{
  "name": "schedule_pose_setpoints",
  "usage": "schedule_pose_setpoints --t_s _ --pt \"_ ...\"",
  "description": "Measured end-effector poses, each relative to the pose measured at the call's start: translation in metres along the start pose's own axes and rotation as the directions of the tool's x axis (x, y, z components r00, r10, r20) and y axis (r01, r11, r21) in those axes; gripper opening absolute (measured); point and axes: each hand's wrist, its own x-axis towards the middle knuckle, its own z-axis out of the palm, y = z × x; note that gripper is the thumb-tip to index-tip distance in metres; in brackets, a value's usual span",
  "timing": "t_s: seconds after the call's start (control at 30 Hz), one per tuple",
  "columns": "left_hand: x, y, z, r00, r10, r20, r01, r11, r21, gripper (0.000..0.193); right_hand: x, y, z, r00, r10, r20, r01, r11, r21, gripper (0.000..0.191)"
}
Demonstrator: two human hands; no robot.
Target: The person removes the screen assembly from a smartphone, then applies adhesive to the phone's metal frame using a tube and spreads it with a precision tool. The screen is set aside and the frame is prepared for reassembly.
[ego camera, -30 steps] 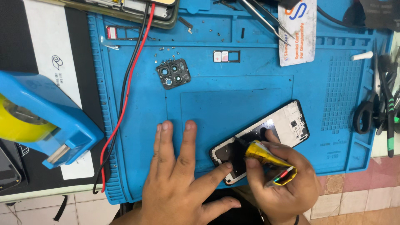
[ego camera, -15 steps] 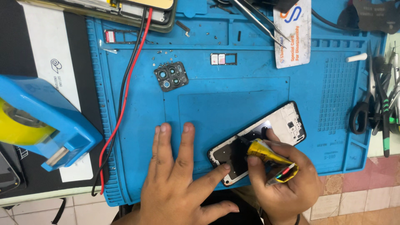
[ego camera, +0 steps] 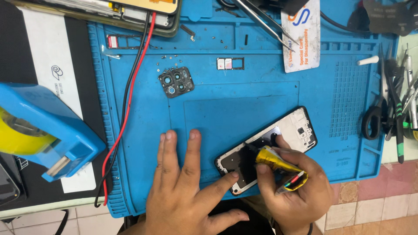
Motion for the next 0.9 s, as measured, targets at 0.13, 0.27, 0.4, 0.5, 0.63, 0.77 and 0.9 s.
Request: schedule_pose_setpoints --t_s 0.13,0.27,0.4,0.5,0.63,0.77,0.9 --pt "0.0002 0.0011 -0.0008 1.0 -0.018 0.008 0.018 1.0 -0.012 0.062 -0.0013 -0.0002 -0.0016 0.999 0.046 -0.005 -0.046 0.998 -0.046 0.039" --pt "0.001 0.0007 -0.0004 1.0 0.001 -0.01 -0.001 1.0 -0.01 0.063 -0.001 0.001 -0.0008 0.999 0.04 -0.019 -0.04 0.999 -0.036 0.04" --pt "0.0009 0.0007 -0.0013 1.0 -0.002 -0.009 0.002 1.0 -0.013 0.063 0.0001 0.0015 -0.0007 0.999 0.041 -0.016 -0.041 0.999 0.028 0.041" --pt "0.0013 0.0013 -0.0013 1.0 -0.007 -0.007 0.007 1.0 -0.011 0.062 0.0008 0.0006 -0.0019 0.998 0.057 -0.008 -0.057 0.998 0.024 0.039" --pt "0.002 0.0005 -0.0009 1.0 0.008 -0.015 -0.008 1.0 0.001 0.063 0.0031 0.0007 -0.0017 0.999 0.036 -0.015 -0.036 0.999 0.002 0.039" --pt "0.0016 0.0004 -0.0006 1.0 0.006 -0.017 -0.006 1.0 0.015 0.063 0.0033 0.001 -0.001 0.998 0.051 -0.039 -0.049 0.998 0.042 0.04" --pt "0.0019 -0.0003 0.0002 1.0 0.015 -0.018 -0.015 1.0 0.004 0.063 0.0027 0.0029 -0.0022 0.999 0.033 -0.024 -0.033 0.999 0.017 0.041"
